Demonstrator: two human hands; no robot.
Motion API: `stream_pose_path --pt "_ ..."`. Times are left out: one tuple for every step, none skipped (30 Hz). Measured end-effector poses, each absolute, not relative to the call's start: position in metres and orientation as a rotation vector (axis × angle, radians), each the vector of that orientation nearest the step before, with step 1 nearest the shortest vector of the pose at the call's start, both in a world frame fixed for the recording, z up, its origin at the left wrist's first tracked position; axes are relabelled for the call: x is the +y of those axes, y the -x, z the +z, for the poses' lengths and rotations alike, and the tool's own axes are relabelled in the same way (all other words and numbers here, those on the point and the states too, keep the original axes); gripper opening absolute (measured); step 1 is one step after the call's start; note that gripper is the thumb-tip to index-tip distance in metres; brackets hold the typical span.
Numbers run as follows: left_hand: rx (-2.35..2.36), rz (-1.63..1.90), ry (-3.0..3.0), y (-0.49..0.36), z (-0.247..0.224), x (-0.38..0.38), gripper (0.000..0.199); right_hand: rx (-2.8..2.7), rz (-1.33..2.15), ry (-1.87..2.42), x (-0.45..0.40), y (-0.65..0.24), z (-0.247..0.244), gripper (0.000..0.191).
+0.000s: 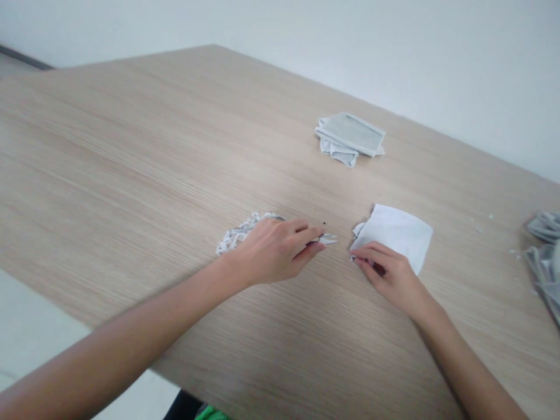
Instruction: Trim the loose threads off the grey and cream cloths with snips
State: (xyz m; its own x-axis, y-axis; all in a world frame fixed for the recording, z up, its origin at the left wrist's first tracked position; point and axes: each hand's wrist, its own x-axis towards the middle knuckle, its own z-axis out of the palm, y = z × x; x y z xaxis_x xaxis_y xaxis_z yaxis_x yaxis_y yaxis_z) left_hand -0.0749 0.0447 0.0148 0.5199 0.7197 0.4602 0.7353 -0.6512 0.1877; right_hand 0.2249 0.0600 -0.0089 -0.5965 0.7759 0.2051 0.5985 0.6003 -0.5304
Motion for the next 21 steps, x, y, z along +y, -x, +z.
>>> stream_pose_path --pt "-1.289 -0.796 2.715 0.074 0.014 0.045 0.033 -2.473 0.567 1.063 0.062 -0.226 -0.006 0.024" --pt "-1.281 -0.793 2.717 0.074 0.014 0.045 0.033 -2.538 0.543 1.028 0.065 -0.227 -0.004 0.026" --pt "-1.276 -0.789 2.719 0.074 0.013 0.045 0.033 -2.604 0.511 0.998 0.067 -0.227 -0.001 0.027" --pt "-1.272 -0.786 2.72 0.074 0.013 0.046 0.032 -2.661 0.477 0.975 0.069 -0.227 0.001 0.028" --pt "-1.27 -0.783 2.722 0.073 0.013 0.046 0.032 -2.704 0.449 0.96 0.071 -0.228 0.002 0.028" --pt "-1.269 -0.78 2.722 0.073 0.012 0.047 0.032 -2.733 0.437 0.953 0.073 -0.227 0.003 0.027" --pt "-1.27 -0.777 2.722 0.073 0.012 0.047 0.032 -2.746 0.446 0.951 0.075 -0.227 0.003 0.026" --pt "-1.27 -0.774 2.724 0.073 0.012 0.048 0.033 -2.735 0.47 0.953 0.076 -0.226 0.003 0.024" --pt "-1.272 -0.769 2.727 0.073 0.011 0.048 0.033 -2.703 0.505 0.954 0.077 -0.226 0.002 0.023" --pt "-1.273 -0.765 2.733 0.073 0.01 0.048 0.033 -2.659 0.549 0.954 0.078 -0.226 0.0 0.02" --pt "-1.273 -0.758 2.743 0.073 0.01 0.048 0.033 -2.61 0.594 0.953 0.079 -0.226 -0.001 0.018" --pt "-1.271 -0.753 2.757 0.072 0.009 0.048 0.033 -2.561 0.635 0.951 0.08 -0.226 -0.002 0.017" --pt "-1.267 -0.748 2.773 0.071 0.008 0.048 0.033 -2.52 0.672 0.948 0.081 -0.227 -0.003 0.015" --pt "-1.26 -0.744 2.79 0.07 0.007 0.048 0.033 -2.491 0.706 0.945 0.083 -0.228 -0.004 0.015" --pt "-1.254 -0.741 2.804 0.069 0.007 0.047 0.033 -2.473 0.735 0.941 0.084 -0.228 -0.004 0.014" --pt "-1.246 -0.74 2.818 0.068 0.006 0.047 0.033 -2.465 0.754 0.935 0.085 -0.229 -0.004 0.014" --pt "-1.24 -0.739 2.83 0.067 0.006 0.047 0.033 -2.464 0.765 0.921 0.086 -0.229 -0.005 0.014" --pt "-1.236 -0.737 2.839 0.065 0.005 0.046 0.033 -2.468 0.77 0.9 0.087 -0.23 -0.005 0.015" --pt "-1.232 -0.734 2.849 0.064 0.005 0.046 0.033 -2.472 0.77 0.877 0.088 -0.23 -0.005 0.016" --pt "-1.231 -0.729 2.856 0.063 0.004 0.045 0.033 -2.476 0.77 0.856 0.089 -0.23 -0.005 0.017" --pt "-1.232 -0.723 2.863 0.062 0.004 0.044 0.033 -2.481 0.774 0.84 0.09 -0.23 -0.005 0.018"
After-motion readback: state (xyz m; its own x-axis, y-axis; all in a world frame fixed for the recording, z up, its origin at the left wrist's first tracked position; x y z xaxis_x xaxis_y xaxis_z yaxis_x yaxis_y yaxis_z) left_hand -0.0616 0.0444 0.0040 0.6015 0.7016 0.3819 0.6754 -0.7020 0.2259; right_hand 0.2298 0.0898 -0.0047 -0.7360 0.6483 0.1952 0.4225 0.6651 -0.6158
